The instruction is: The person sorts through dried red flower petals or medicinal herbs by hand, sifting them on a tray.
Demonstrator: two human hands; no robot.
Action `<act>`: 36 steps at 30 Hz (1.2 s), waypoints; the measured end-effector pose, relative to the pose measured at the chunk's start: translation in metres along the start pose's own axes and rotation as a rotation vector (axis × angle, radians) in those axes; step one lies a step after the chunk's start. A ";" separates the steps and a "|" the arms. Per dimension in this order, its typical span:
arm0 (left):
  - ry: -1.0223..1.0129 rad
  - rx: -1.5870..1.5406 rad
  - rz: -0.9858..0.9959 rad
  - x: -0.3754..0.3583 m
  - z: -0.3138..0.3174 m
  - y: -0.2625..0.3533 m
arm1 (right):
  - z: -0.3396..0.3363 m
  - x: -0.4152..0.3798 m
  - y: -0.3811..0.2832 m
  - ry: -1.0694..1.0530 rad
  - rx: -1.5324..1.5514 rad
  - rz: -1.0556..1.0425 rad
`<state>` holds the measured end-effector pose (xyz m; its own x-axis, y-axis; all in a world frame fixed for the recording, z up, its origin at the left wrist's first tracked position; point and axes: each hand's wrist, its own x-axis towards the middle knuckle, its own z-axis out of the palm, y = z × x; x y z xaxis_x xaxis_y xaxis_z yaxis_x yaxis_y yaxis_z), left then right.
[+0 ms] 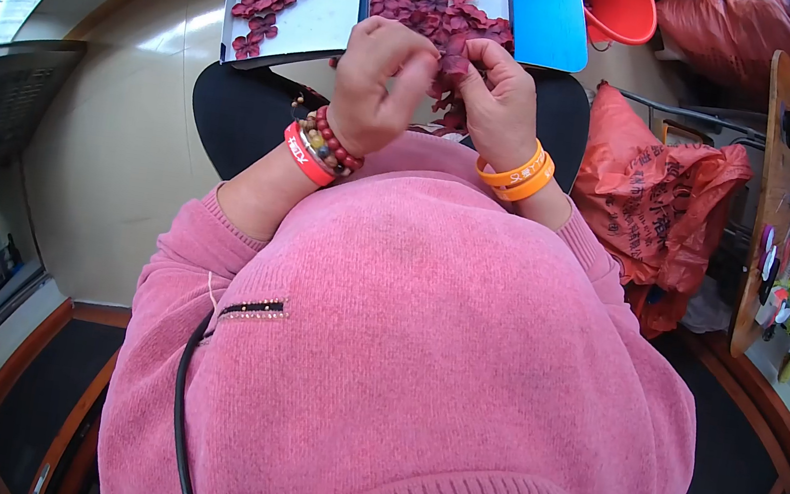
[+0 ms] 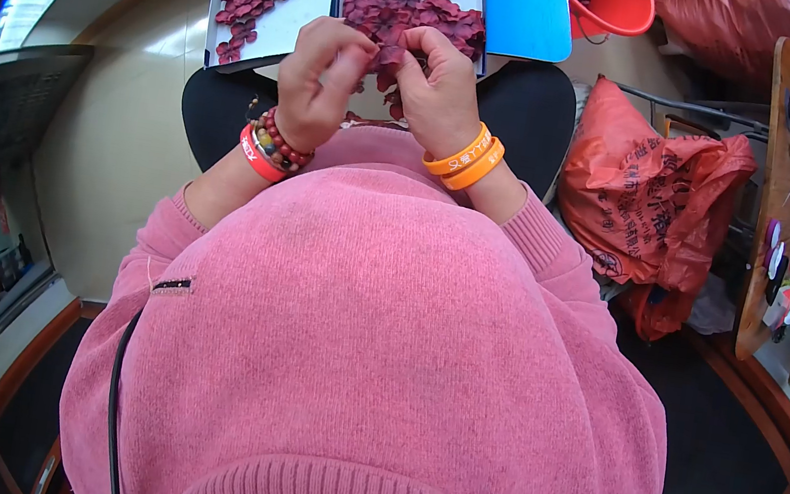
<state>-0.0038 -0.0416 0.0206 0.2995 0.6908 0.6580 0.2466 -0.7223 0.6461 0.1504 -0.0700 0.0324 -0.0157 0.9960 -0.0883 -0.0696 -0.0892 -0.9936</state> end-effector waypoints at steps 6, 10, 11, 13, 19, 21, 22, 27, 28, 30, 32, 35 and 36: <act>-0.102 0.028 -0.160 0.006 -0.002 -0.003 | -0.001 -0.003 -0.003 -0.033 -0.026 0.104; -0.267 0.156 0.023 0.013 -0.008 -0.006 | -0.002 0.001 0.003 -0.031 -0.196 -0.131; -0.286 0.164 0.013 0.012 -0.009 -0.005 | -0.003 0.002 0.005 -0.032 -0.217 -0.151; -0.321 0.184 0.001 0.012 -0.010 -0.003 | -0.002 0.001 0.005 -0.040 -0.221 -0.091; -0.326 -0.151 -0.374 -0.001 -0.003 -0.010 | -0.004 0.004 0.017 -0.066 -0.190 0.018; -0.316 -0.427 -0.629 -0.004 -0.004 -0.013 | -0.003 0.006 0.014 -0.077 -0.082 0.069; -0.289 -0.576 -0.729 -0.007 -0.004 -0.020 | -0.002 0.006 0.012 -0.074 -0.042 0.066; -0.202 -0.819 -0.934 -0.011 -0.010 -0.035 | -0.008 0.009 0.009 -0.119 -0.096 -0.106; -0.208 -0.955 -1.006 -0.011 -0.012 -0.039 | -0.009 0.008 0.007 -0.144 -0.110 -0.096; -0.146 -1.027 -1.058 -0.011 -0.014 -0.038 | -0.011 0.006 0.000 -0.194 -0.142 -0.079; -0.140 -1.086 -1.084 -0.008 -0.017 -0.037 | -0.010 0.003 -0.004 -0.227 -0.117 -0.015; -0.211 -1.155 -1.088 -0.007 -0.024 -0.038 | -0.008 0.004 -0.005 -0.256 -0.108 -0.034; -0.214 -1.190 -1.117 -0.007 -0.024 -0.038 | -0.008 0.004 -0.005 -0.262 -0.109 -0.058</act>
<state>-0.0374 -0.0183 0.0001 0.6091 0.7317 -0.3060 -0.3583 0.5981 0.7169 0.1582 -0.0659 0.0361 -0.2729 0.9618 -0.0235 0.0295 -0.0161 -0.9994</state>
